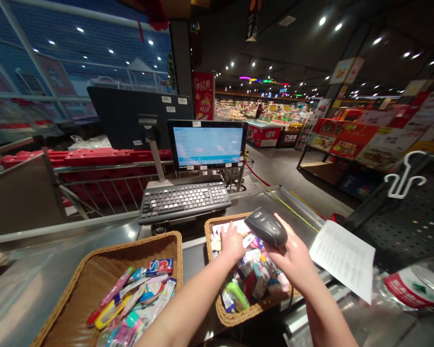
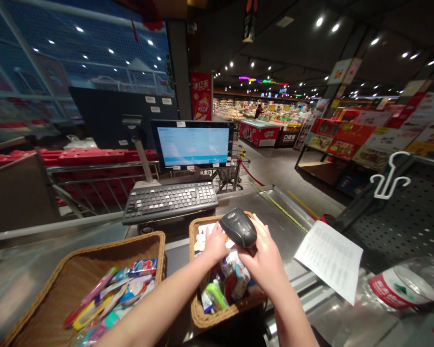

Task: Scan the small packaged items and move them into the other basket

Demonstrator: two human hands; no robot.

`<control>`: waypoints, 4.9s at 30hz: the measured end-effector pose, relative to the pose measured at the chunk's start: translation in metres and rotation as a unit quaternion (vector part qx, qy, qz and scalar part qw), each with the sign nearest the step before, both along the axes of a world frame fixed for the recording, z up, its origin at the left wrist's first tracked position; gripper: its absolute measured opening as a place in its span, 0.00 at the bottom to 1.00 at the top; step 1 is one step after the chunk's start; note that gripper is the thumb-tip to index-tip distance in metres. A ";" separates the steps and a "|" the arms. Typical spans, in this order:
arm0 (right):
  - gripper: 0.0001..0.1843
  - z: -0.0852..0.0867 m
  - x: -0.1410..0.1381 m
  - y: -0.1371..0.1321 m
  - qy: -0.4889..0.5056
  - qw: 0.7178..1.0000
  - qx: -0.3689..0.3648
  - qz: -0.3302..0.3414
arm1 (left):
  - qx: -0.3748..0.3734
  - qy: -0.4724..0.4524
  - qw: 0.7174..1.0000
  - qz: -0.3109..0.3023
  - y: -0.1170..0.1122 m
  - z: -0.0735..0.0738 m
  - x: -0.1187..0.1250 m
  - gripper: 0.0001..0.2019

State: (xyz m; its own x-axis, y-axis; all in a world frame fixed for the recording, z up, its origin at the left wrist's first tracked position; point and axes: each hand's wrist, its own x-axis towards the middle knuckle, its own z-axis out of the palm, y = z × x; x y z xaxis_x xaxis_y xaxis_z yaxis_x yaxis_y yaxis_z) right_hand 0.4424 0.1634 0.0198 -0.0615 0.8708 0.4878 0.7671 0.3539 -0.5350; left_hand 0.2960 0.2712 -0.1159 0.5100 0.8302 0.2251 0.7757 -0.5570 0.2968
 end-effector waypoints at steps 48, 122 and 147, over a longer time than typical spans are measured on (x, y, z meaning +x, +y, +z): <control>0.26 0.005 -0.078 -0.017 -0.017 0.997 0.016 0.073 | 0.321 0.002 0.940 0.114 -0.047 0.156 -0.197 0.08; 0.27 -0.003 -0.169 -0.017 0.025 0.983 -0.060 0.171 | -0.105 0.150 0.977 0.112 -0.140 0.027 -0.304 0.11; 0.31 -0.008 0.004 -0.013 0.033 0.999 -0.015 -0.039 | -0.062 0.045 0.996 -0.047 -0.064 0.041 -0.009 0.19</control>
